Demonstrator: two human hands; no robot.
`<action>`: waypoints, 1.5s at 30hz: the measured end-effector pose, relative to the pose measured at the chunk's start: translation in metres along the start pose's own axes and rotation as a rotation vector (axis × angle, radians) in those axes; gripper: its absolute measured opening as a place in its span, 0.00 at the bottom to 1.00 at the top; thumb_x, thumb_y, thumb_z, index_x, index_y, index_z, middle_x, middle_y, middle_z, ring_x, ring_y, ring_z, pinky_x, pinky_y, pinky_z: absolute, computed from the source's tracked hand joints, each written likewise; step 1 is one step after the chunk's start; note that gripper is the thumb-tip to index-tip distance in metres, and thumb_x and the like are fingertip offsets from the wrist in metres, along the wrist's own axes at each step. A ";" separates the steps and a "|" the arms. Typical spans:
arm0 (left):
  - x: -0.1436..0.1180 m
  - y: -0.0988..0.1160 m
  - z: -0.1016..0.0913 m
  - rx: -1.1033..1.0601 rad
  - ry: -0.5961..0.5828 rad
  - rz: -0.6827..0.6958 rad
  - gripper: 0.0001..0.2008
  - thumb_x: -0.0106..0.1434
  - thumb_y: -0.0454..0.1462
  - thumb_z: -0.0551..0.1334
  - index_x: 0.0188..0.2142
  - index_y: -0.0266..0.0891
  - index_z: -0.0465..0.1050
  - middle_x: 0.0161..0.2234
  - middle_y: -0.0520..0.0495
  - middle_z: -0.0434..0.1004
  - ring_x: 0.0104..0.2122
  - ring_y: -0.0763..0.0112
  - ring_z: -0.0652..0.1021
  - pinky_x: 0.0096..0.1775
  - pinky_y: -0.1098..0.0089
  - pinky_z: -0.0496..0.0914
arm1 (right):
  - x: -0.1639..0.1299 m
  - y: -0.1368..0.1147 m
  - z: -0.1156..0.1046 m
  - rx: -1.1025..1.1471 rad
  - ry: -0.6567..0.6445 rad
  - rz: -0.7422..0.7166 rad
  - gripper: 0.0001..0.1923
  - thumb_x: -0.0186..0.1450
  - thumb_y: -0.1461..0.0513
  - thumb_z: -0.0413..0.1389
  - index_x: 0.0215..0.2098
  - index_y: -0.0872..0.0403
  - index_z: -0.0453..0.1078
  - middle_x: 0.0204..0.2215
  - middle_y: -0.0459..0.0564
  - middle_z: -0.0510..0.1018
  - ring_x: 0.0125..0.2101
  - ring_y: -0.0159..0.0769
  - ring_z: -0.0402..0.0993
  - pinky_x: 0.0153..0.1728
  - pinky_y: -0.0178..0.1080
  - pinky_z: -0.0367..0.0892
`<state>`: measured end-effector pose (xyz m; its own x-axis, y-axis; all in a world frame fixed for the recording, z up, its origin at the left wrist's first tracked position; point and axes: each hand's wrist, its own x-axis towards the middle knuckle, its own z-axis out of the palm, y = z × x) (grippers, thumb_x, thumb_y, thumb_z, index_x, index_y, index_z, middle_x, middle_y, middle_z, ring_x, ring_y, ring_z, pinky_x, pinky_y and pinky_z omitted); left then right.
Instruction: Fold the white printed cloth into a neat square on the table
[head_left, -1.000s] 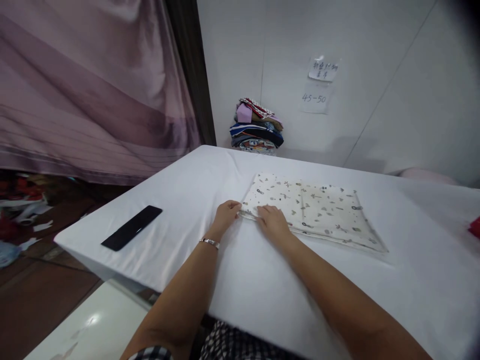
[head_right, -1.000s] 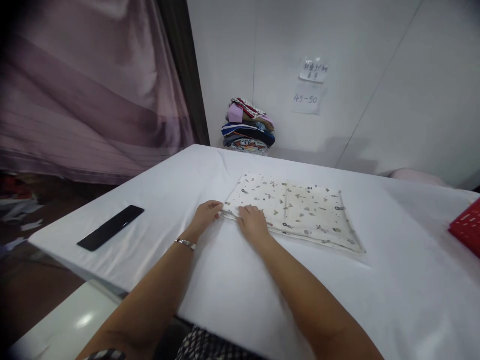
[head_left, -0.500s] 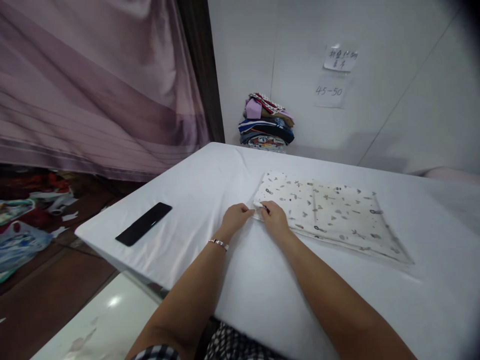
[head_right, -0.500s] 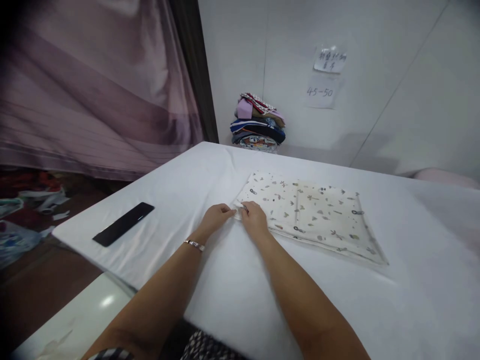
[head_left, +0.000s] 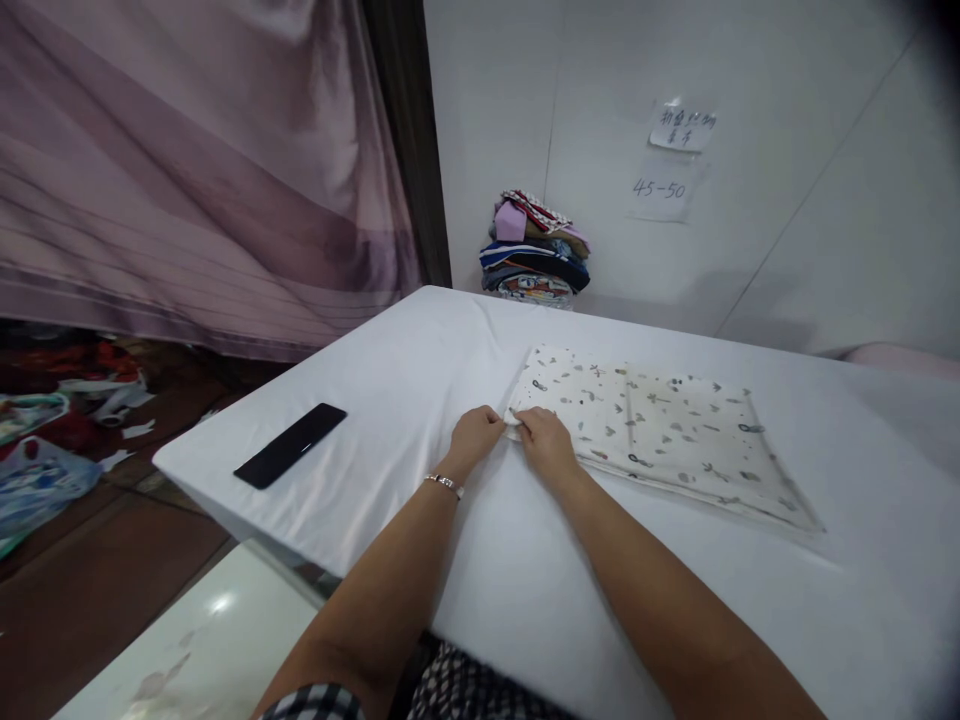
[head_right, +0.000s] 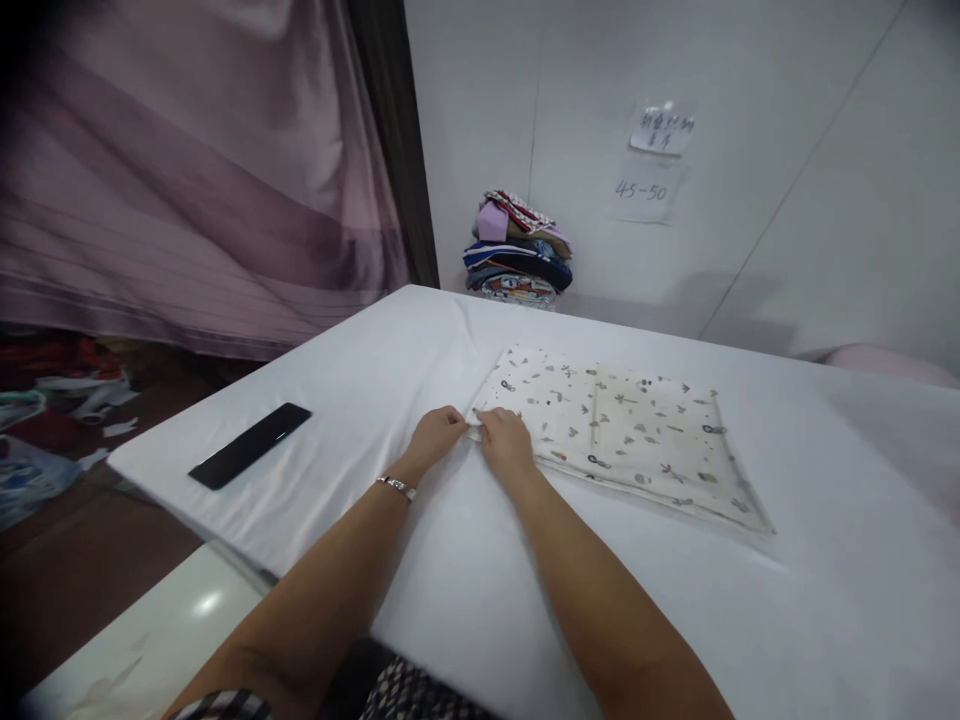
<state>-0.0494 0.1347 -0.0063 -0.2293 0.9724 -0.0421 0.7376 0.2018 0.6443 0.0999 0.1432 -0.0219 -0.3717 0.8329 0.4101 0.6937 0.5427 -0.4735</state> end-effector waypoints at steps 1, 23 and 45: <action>0.000 0.000 0.000 0.021 0.002 0.010 0.05 0.55 0.36 0.57 0.27 0.39 0.71 0.28 0.51 0.76 0.28 0.72 0.72 0.28 0.73 0.60 | 0.000 -0.001 0.000 -0.043 -0.028 -0.009 0.15 0.63 0.68 0.48 0.43 0.53 0.71 0.37 0.51 0.75 0.39 0.39 0.66 0.40 0.39 0.60; 0.012 0.004 -0.009 0.225 -0.059 0.090 0.20 0.60 0.52 0.50 0.29 0.41 0.72 0.31 0.44 0.77 0.32 0.60 0.75 0.31 0.67 0.63 | -0.022 0.002 -0.025 -0.208 -0.099 -0.067 0.16 0.65 0.64 0.48 0.51 0.52 0.63 0.44 0.50 0.73 0.45 0.39 0.63 0.45 0.41 0.57; -0.008 0.024 -0.018 0.262 -0.077 0.004 0.21 0.60 0.53 0.49 0.36 0.42 0.70 0.35 0.45 0.76 0.36 0.57 0.74 0.30 0.67 0.64 | -0.187 0.159 -0.247 0.182 0.274 1.184 0.07 0.62 0.61 0.56 0.29 0.59 0.69 0.24 0.49 0.77 0.19 0.27 0.70 0.21 0.30 0.65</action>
<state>-0.0410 0.1300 0.0231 -0.1848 0.9772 -0.1044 0.8798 0.2119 0.4255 0.4321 0.0467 0.0183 0.5864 0.7832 -0.2068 0.4103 -0.5073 -0.7578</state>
